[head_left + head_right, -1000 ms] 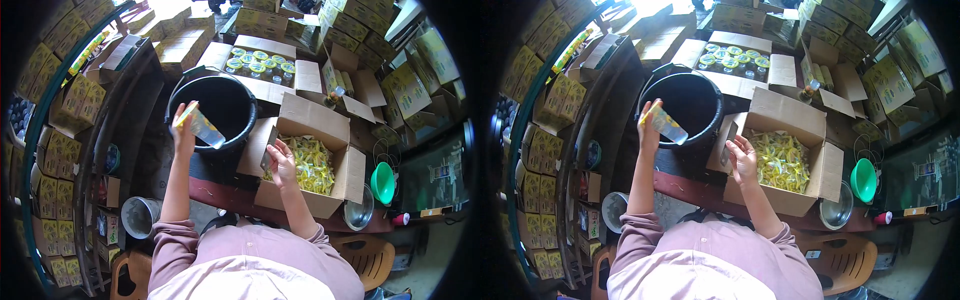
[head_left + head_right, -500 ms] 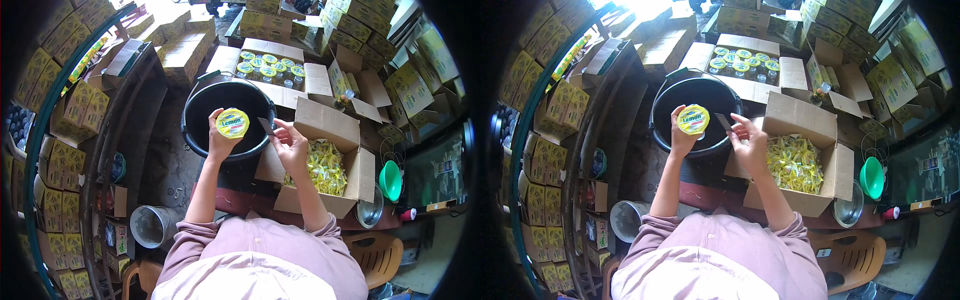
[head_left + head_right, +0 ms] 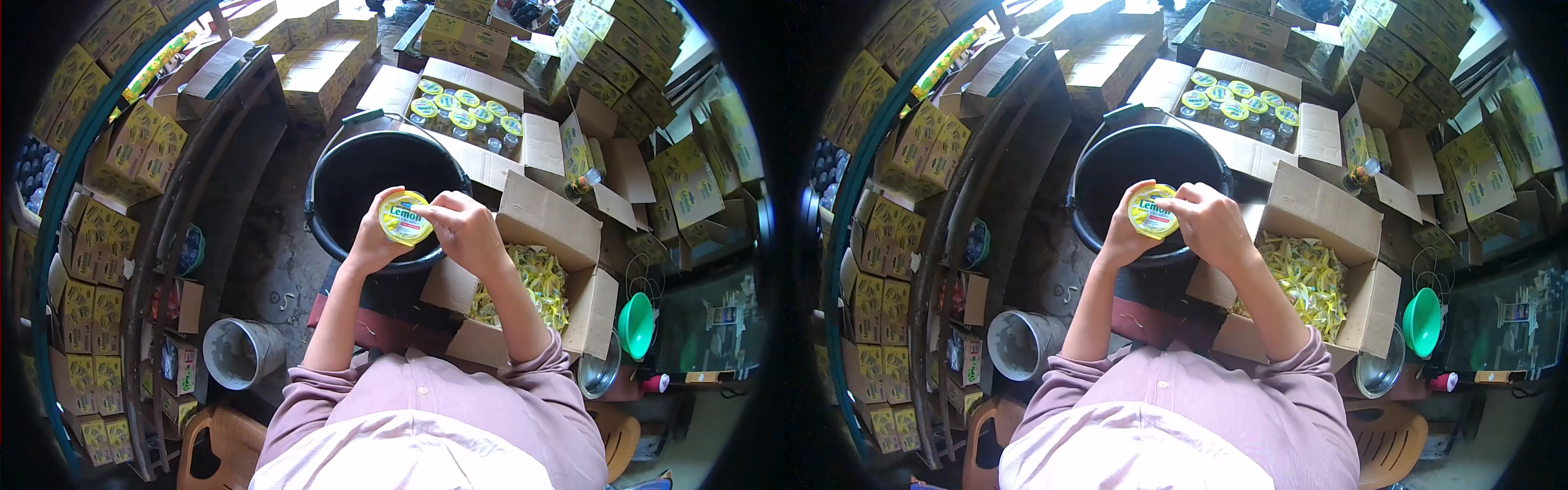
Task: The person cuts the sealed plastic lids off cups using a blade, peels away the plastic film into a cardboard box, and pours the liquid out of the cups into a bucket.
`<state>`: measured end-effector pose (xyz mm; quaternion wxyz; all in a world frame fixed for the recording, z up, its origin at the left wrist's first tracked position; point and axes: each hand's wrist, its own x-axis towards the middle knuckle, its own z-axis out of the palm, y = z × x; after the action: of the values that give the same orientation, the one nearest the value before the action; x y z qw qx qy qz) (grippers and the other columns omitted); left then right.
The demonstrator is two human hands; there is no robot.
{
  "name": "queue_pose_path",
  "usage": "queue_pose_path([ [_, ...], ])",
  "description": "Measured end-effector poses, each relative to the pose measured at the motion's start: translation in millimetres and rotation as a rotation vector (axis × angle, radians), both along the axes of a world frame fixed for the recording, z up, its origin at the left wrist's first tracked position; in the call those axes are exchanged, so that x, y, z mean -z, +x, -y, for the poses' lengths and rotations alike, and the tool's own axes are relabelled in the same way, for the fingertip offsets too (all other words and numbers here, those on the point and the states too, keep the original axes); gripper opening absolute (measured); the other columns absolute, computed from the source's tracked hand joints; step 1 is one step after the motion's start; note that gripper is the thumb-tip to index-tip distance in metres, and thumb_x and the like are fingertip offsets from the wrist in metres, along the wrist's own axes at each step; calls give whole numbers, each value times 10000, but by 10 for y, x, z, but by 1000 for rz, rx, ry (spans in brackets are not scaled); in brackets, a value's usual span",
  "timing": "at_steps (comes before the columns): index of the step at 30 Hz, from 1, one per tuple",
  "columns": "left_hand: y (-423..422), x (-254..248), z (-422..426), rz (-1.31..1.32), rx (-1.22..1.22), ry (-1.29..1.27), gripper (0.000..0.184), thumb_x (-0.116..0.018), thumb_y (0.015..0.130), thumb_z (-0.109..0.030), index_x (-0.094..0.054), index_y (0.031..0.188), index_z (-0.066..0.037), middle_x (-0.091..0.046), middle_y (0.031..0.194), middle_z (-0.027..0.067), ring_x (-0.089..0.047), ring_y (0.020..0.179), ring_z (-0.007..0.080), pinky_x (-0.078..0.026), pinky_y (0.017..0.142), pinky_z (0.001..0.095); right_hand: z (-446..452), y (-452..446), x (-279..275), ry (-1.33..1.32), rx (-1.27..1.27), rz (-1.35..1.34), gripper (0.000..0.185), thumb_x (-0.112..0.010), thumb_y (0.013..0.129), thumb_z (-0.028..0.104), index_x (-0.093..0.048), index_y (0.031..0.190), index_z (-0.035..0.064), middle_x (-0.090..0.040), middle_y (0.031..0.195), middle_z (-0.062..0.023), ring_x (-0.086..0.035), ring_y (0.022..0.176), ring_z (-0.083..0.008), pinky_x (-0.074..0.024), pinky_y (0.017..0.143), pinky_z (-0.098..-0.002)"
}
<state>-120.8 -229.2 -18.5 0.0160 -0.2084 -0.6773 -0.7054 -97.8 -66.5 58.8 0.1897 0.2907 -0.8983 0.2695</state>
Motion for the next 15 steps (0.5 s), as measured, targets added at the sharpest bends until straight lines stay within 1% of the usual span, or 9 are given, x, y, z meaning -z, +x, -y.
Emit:
queue_pose_path([
  [3, 4, 2, 7, 17, 6, -37, 769, -744, 531, 25, -392, 1212, -39, -566, 1048, 102, -561, 972, 180, -461, 853, 285, -12, 4, 10, 13, -25, 14, 220, -557, 718, 1, -658, 885, 104, -561, 774, -81, -572, 712, -252, -492, 624, -353],
  [6, 14, 1, 12, 58, 28, -47, 801, -724, 514, 80, -385, 1230, -39, -537, 1092, 92, -527, 1010, 170, -436, 897, 289, -7, 3, 35, 7, -39, 30, 220, -557, 716, -3, -656, 884, 100, -563, 777, -84, -572, 714, -257, -491, 628, -360],
  [15, 22, -9, 18, 57, 60, -34, 805, -719, 514, 82, -382, 1234, -42, -534, 1102, 93, -524, 1021, 174, -432, 903, 298, 21, 0, 64, -10, -63, 83, 263, -553, 708, -19, -649, 922, 100, -574, 816, -103, -585, 745, -275, -491, 657, -371],
])
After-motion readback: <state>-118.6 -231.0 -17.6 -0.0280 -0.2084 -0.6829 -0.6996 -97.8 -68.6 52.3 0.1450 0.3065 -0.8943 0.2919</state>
